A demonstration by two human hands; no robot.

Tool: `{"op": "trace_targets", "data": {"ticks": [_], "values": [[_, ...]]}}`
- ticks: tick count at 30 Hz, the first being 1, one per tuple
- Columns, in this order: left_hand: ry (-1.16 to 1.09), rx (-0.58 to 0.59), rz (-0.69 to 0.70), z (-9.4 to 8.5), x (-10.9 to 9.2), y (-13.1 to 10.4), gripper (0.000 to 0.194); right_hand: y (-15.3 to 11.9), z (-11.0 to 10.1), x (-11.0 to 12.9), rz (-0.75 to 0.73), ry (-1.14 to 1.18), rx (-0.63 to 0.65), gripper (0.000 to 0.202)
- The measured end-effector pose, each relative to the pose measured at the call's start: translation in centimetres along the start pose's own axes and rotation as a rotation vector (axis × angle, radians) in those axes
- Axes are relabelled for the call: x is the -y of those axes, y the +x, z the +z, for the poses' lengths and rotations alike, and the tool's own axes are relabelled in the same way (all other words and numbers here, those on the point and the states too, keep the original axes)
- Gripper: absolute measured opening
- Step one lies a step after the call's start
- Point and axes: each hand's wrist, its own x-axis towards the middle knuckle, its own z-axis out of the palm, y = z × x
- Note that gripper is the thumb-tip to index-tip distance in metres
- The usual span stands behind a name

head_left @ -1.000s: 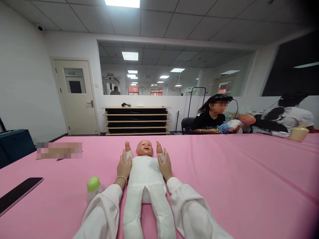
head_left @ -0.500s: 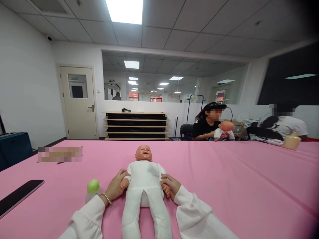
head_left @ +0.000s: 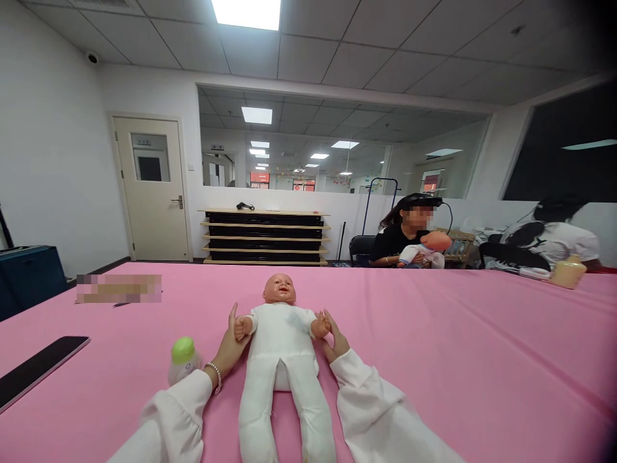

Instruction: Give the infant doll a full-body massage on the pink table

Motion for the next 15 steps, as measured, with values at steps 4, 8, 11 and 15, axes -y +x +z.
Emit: {"op": "trace_targets", "data": {"ticks": [4, 8, 11, 15], "values": [[0.111, -0.101, -0.08, 1.7, -0.2, 1.8, 0.07, 1.5, 1.9, 0.2, -0.209, -0.201, -0.046, 0.066], [0.32, -0.125, -0.159, 2.5, 0.0, 4.0, 0.063, 3.9, 4.0, -0.6, -0.18, -0.302, -0.154, 0.054], [0.425, -0.127, -0.207, 2.7, 0.4, 5.3, 0.062, 5.4, 4.3, -1.7, -0.154, -0.327, -0.226, 0.05], [0.612, -0.133, -0.299, 2.7, 0.7, 6.2, 0.057, 6.3, 3.2, -2.8, -0.082, -0.402, -0.237, 0.051]]}}
